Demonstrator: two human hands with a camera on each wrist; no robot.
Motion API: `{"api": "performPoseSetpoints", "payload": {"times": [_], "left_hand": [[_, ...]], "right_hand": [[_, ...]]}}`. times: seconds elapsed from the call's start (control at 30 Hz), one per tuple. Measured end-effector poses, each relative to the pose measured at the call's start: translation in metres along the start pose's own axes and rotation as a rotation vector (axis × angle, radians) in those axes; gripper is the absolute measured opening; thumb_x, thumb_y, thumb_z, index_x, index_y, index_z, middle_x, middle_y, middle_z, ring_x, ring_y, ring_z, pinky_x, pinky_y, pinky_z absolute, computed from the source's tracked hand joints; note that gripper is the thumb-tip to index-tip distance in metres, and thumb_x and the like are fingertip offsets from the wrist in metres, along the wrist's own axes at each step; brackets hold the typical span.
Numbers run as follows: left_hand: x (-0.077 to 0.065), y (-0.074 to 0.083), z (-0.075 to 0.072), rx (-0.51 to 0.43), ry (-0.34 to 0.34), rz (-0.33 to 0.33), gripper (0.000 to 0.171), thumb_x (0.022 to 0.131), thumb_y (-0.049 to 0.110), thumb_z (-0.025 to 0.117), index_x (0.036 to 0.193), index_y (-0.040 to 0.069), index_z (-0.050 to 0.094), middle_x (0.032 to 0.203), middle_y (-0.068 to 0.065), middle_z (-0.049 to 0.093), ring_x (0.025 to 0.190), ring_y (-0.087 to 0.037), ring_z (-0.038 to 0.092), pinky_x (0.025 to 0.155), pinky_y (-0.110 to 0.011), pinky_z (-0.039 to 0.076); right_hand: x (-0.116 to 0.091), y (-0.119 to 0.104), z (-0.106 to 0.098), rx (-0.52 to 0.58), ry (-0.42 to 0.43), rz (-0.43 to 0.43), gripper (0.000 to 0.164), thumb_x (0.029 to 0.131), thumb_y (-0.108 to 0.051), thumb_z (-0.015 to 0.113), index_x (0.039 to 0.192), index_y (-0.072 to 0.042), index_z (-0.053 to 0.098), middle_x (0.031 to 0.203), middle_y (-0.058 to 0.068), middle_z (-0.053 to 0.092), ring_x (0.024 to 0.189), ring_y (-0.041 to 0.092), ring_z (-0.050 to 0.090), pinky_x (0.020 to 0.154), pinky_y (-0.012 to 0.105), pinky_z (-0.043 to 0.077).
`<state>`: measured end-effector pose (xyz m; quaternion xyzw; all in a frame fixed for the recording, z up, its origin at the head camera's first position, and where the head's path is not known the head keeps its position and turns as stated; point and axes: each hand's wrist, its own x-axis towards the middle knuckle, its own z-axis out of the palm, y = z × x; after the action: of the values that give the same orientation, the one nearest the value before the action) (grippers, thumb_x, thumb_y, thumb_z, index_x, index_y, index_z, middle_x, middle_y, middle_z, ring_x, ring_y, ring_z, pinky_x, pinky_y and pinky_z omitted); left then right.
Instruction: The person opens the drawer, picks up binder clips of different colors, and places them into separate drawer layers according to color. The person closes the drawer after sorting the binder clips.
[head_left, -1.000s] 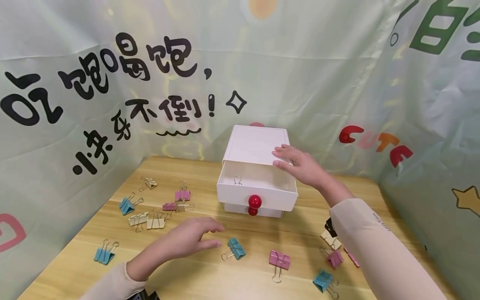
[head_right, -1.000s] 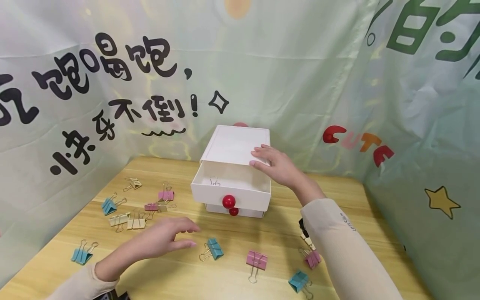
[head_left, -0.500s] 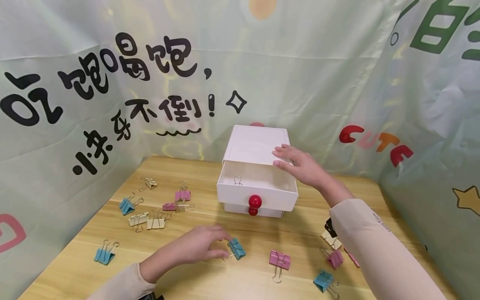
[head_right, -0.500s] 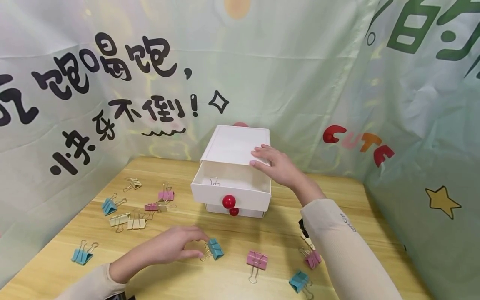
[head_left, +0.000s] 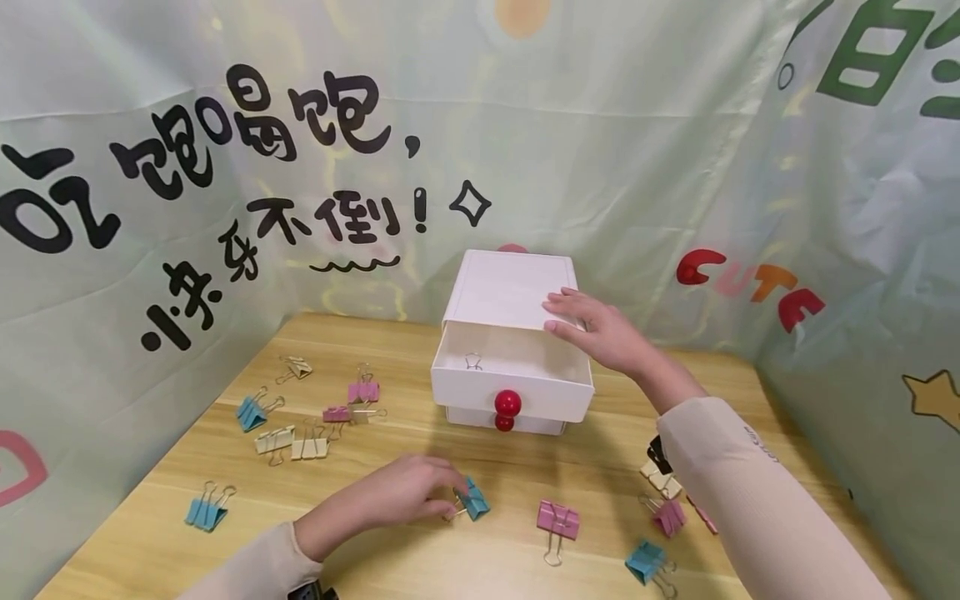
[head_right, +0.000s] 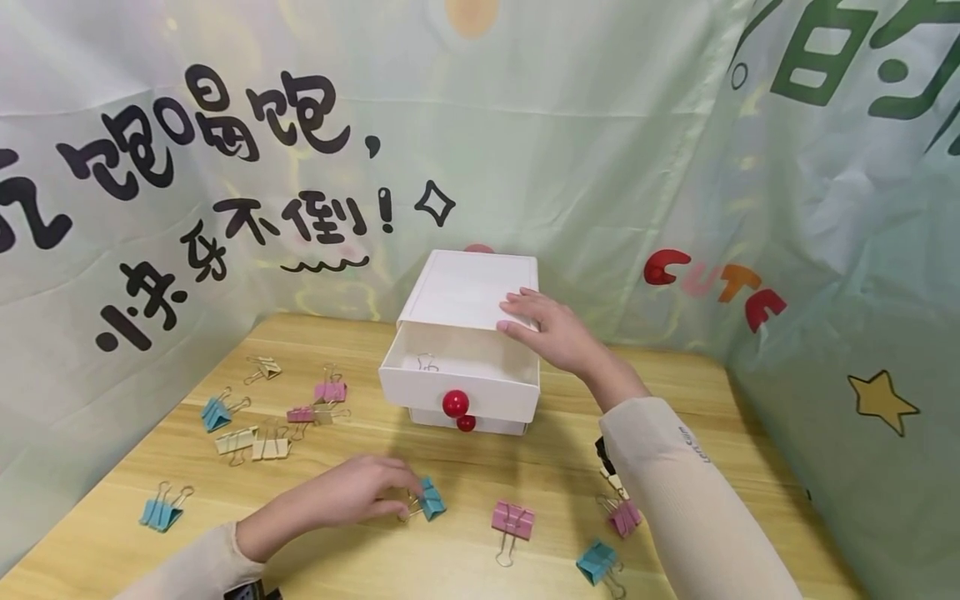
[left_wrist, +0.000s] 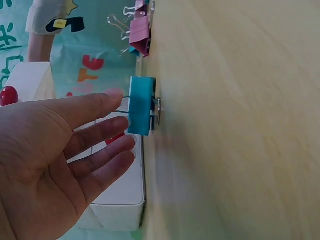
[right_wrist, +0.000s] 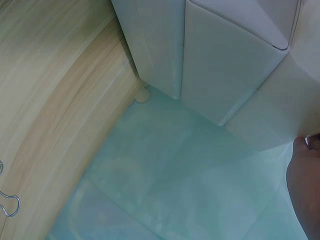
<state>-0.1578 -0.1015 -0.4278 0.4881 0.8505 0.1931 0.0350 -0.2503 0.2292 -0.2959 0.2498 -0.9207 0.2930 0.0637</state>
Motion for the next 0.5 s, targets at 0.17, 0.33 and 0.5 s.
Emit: {"api": "performPoseSetpoints", "payload": {"times": [0.17, 0.33, 0.5], "left_hand": [[0.0037, -0.0011, 0.0046, 0.001, 0.009, 0.035, 0.012, 0.091, 0.019, 0.071, 0.103, 0.017, 0.074, 0.101, 0.011, 0.068, 0.093, 0.001, 0.062, 0.079, -0.013, 0.049], [0.0059, 0.0013, 0.0050, 0.007, 0.025, 0.060, 0.007, 0.091, 0.017, 0.071, 0.097, 0.016, 0.074, 0.097, 0.012, 0.069, 0.089, 0.003, 0.062, 0.077, -0.008, 0.048], [0.0065, 0.0033, 0.0022, 0.026, 0.061, 0.097, 0.007, 0.092, 0.018, 0.069, 0.094, 0.017, 0.075, 0.093, 0.013, 0.069, 0.085, 0.007, 0.061, 0.076, -0.006, 0.046]], "right_hand": [[0.0008, 0.0020, 0.0009, -0.002, -0.002, 0.001, 0.057, 0.097, -0.048, 0.056, 0.142, -0.012, 0.053, 0.154, 0.006, 0.038, 0.146, 0.025, 0.023, 0.117, 0.053, 0.017], [0.0013, 0.0033, 0.0016, -0.004, -0.001, -0.001, 0.057, 0.097, -0.049, 0.056, 0.142, -0.013, 0.053, 0.154, 0.005, 0.038, 0.146, 0.025, 0.023, 0.117, 0.053, 0.017], [0.0018, 0.0036, 0.0014, -0.001, 0.003, -0.007, 0.057, 0.097, -0.048, 0.056, 0.141, -0.012, 0.054, 0.154, 0.005, 0.038, 0.145, 0.025, 0.024, 0.117, 0.052, 0.017]]}}
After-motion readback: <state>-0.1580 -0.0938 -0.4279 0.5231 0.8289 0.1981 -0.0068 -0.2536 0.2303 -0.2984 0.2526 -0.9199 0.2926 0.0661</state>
